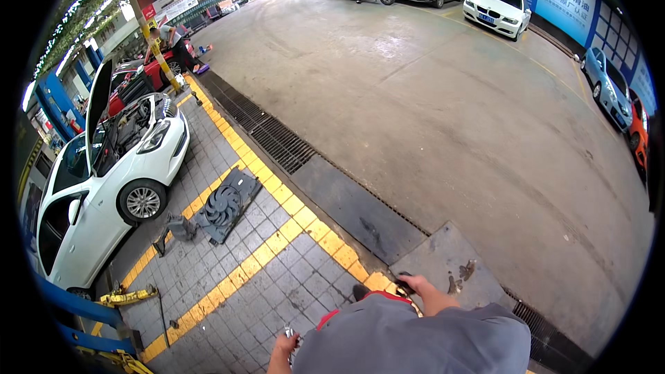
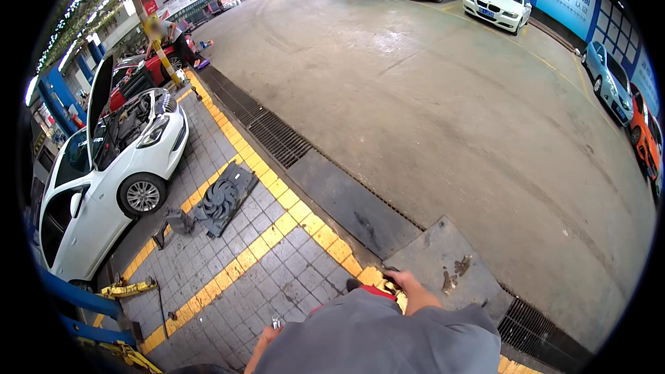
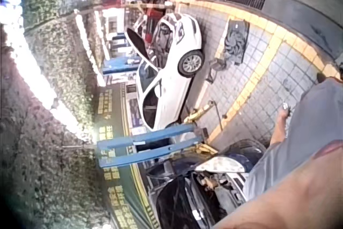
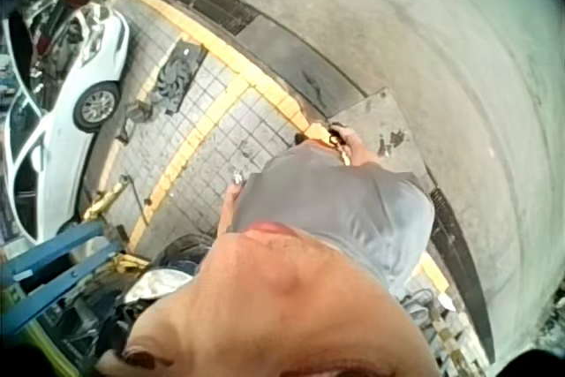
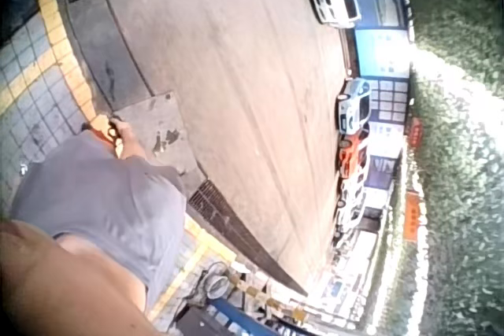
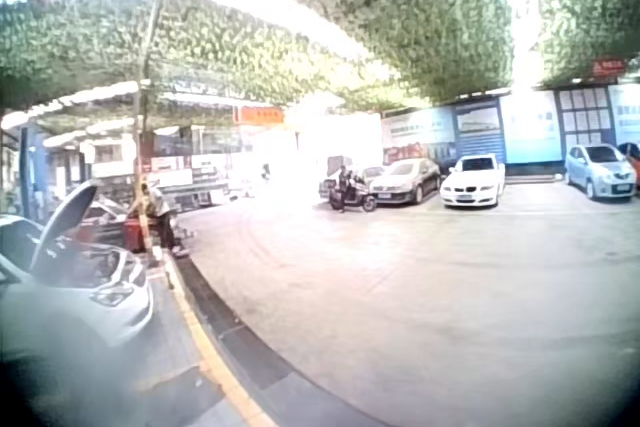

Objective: The person walks through an auto repair shop, selects a wrench from a cluttered tool cart, and approaches a white car with its hood open. The person then uses the wrench to work on a component within the engine bay.

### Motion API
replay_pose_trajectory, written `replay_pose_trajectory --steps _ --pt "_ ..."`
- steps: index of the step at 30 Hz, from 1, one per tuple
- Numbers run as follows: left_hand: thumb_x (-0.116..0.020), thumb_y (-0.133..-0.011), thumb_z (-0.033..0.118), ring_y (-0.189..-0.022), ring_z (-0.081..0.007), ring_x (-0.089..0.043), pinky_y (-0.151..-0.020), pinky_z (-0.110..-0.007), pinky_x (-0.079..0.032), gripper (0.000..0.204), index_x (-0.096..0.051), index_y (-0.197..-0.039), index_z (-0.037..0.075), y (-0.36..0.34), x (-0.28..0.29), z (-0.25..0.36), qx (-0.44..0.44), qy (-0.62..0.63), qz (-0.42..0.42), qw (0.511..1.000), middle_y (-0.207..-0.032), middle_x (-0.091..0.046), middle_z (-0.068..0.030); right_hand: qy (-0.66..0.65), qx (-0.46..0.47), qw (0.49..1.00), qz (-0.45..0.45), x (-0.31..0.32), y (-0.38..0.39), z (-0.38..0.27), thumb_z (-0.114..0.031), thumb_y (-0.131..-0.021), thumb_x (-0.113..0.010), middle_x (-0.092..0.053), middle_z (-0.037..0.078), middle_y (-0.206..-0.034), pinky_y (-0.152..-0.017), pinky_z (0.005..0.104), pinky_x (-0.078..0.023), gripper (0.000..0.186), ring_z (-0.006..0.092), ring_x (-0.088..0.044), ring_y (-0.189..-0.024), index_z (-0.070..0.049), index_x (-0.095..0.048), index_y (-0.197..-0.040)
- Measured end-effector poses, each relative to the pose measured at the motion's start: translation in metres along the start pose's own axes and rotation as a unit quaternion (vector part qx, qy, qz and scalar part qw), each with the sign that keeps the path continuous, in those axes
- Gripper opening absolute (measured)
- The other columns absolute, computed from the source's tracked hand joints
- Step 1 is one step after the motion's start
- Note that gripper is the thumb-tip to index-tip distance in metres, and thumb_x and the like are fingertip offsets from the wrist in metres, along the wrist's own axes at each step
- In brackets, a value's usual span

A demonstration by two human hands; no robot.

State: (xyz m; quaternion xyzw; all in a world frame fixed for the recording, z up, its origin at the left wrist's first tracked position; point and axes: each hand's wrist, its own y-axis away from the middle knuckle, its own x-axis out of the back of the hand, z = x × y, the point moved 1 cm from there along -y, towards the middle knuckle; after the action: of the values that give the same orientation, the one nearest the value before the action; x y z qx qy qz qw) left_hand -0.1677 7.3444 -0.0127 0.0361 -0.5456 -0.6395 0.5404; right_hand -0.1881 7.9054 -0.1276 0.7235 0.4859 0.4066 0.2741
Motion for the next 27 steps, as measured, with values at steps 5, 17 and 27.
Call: replay_pose_trajectory --steps 5,17,27 --pt "-0.079 -0.086 0.042 -0.074 -0.0280 -0.074 -0.066 -0.044 -0.058 0.048 -0.074 -0.095 -0.005 -0.121 0.024 -0.009 0.043 -0.062 -0.039 0.996 -0.080 -0.075 -0.0149 0.056 0.169 0.976 -0.125 -0.106 -0.075 -0.311 -0.054 -0.079 -0.083 -0.073 0.011 -0.089 -0.068 0.0365 -0.052 0.068 0.0187 -0.066 -0.072 0.005 -0.071 -0.112" --pt "-0.075 -0.088 0.043 -0.081 -0.0279 -0.075 -0.071 -0.046 -0.058 0.044 -0.076 -0.096 -0.001 -0.488 0.190 0.209 0.081 0.004 -0.014 0.997 -0.084 -0.076 -0.0154 0.204 0.071 0.976 -0.028 -0.189 -0.298 -0.611 -0.057 -0.075 -0.084 -0.073 0.010 -0.084 -0.065 0.0359 -0.054 0.063 0.0194 -0.067 -0.069 0.001 -0.076 -0.098" --pt "-0.075 -0.091 0.038 -0.062 -0.0207 -0.071 -0.056 -0.038 -0.054 0.040 -0.069 -0.094 -0.001 -0.780 0.526 0.593 -0.034 0.123 0.087 0.988 -0.078 -0.073 -0.0100 -0.012 -0.124 0.992 0.034 -0.206 -0.421 -0.743 -0.036 -0.081 -0.085 -0.071 0.008 -0.077 -0.055 0.0399 -0.048 0.035 0.0216 -0.062 -0.059 -0.003 -0.077 -0.090"
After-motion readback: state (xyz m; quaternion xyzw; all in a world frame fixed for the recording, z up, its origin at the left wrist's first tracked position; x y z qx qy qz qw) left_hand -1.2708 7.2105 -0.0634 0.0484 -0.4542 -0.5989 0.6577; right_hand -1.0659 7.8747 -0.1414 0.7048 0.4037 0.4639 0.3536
